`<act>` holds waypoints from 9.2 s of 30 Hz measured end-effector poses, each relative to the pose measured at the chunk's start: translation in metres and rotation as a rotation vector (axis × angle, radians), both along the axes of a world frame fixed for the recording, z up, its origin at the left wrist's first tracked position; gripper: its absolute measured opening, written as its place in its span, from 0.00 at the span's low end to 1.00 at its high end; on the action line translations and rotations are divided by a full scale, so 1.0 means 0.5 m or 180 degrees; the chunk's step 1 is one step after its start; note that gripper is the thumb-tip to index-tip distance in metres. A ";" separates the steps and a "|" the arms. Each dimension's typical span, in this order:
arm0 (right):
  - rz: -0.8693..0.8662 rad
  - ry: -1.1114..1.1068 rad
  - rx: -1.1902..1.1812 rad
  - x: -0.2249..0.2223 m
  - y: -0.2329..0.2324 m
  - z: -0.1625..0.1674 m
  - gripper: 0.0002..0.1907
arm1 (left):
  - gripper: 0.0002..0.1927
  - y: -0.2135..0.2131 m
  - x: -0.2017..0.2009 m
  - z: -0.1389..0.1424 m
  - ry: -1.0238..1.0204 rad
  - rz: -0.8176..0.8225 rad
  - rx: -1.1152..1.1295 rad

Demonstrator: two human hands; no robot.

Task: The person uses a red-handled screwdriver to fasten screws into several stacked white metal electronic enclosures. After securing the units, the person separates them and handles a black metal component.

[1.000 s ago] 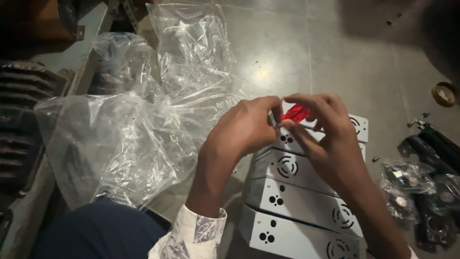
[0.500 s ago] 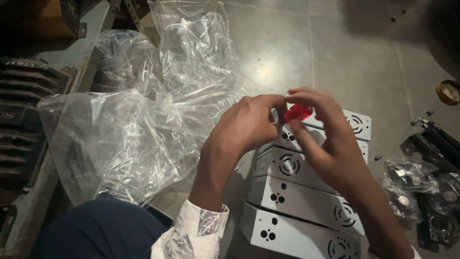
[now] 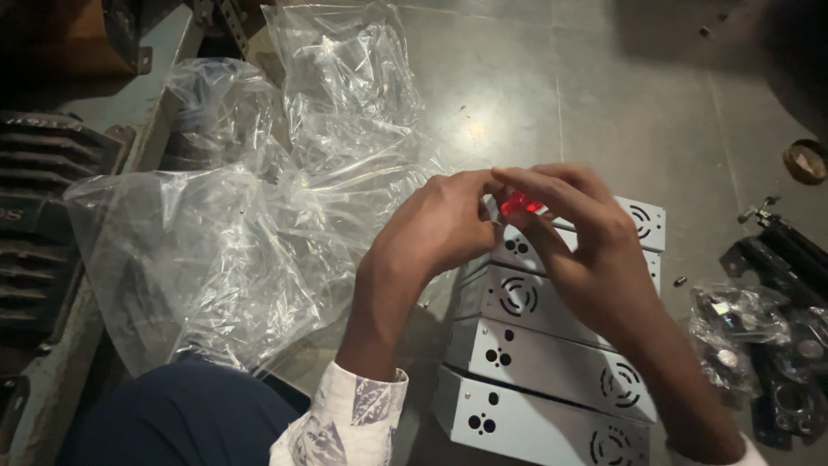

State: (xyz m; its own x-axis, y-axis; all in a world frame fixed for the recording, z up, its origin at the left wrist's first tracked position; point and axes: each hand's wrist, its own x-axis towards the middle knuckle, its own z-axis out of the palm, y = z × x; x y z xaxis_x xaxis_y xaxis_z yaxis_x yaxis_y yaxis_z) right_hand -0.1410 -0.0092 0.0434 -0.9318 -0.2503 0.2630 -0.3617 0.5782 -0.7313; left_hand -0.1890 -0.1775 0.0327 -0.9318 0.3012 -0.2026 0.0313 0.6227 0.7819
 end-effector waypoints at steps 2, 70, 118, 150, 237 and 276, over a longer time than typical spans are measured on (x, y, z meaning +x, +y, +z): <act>0.0352 -0.0165 -0.0407 0.000 0.001 0.003 0.22 | 0.21 0.000 -0.002 -0.003 0.0134 -0.0003 0.0104; -0.1422 0.0133 -0.0628 0.143 0.189 0.051 0.18 | 0.10 0.076 0.034 -0.094 0.2571 0.0207 -0.0571; -0.1432 -0.0015 -0.0778 0.169 0.255 0.000 0.08 | 0.15 0.307 0.146 0.046 0.0973 0.0025 0.1077; -0.1318 -0.1096 0.0053 0.153 0.349 0.000 0.24 | 0.13 0.048 0.048 0.053 -0.1789 -0.0727 -0.0889; -0.0333 -0.0612 0.0000 0.171 -0.025 -0.003 0.21 | 0.15 -0.045 0.028 -0.005 -0.2045 -0.0784 -0.0491; 0.0255 -0.0188 -0.0036 0.175 -0.026 0.013 0.17 | 0.15 -0.037 0.030 -0.001 -0.2005 -0.0815 -0.0464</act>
